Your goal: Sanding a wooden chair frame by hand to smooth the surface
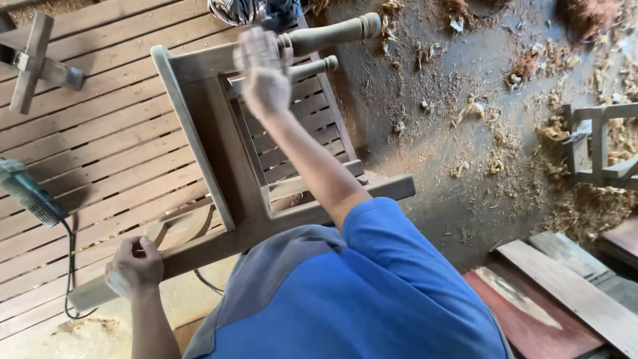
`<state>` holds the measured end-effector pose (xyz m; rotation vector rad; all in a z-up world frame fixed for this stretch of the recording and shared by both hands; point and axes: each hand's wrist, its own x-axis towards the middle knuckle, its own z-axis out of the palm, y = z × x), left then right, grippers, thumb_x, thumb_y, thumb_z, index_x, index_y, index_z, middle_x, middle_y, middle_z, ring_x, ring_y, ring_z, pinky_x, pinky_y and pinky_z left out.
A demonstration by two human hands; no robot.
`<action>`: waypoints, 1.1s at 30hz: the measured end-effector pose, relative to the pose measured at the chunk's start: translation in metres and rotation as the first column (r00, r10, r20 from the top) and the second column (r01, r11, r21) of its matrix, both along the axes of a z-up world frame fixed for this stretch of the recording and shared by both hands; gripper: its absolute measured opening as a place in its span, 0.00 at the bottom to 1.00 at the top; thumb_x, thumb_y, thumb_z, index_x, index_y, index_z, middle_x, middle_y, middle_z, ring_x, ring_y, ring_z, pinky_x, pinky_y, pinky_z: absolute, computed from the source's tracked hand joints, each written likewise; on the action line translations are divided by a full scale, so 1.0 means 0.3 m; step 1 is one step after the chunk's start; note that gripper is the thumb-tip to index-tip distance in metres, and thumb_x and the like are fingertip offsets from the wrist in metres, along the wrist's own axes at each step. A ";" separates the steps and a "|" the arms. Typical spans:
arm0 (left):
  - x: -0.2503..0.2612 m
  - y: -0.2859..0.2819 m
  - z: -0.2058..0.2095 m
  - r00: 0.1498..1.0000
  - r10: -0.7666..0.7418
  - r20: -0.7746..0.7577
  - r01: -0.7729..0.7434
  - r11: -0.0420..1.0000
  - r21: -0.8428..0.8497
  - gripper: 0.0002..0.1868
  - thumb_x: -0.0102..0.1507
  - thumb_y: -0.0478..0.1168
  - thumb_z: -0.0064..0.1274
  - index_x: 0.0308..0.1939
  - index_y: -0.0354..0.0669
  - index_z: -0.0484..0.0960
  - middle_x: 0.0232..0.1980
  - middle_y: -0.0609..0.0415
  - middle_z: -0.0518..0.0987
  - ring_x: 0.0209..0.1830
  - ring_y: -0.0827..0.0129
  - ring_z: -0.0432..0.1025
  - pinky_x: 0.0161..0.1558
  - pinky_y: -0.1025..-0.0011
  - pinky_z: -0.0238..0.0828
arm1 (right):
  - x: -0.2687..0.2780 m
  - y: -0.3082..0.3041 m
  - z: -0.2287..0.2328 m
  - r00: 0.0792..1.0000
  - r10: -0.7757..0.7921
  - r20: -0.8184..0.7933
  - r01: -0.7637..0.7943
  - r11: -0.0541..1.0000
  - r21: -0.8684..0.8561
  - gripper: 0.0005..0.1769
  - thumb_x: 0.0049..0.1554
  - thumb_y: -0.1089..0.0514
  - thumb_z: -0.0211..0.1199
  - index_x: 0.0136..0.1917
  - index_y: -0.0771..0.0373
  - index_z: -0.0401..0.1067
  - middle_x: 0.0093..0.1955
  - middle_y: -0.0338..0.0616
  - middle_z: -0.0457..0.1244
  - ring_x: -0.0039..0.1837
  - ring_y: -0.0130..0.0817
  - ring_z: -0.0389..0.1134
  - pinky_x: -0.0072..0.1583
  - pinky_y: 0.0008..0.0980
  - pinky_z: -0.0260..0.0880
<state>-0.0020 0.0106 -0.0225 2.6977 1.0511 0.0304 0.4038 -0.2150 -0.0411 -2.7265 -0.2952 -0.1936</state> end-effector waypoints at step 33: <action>0.013 0.006 -0.004 0.964 0.112 -0.239 -0.124 0.992 -0.034 0.18 0.74 0.52 0.47 0.50 0.47 0.89 0.40 0.51 0.88 0.40 0.56 0.81 0.42 0.60 0.76 | 0.166 -0.137 0.045 0.948 0.209 -0.238 -0.212 0.977 0.015 0.30 0.66 0.40 0.36 0.75 0.50 0.61 0.75 0.29 0.61 0.83 0.39 0.44 0.79 0.65 0.22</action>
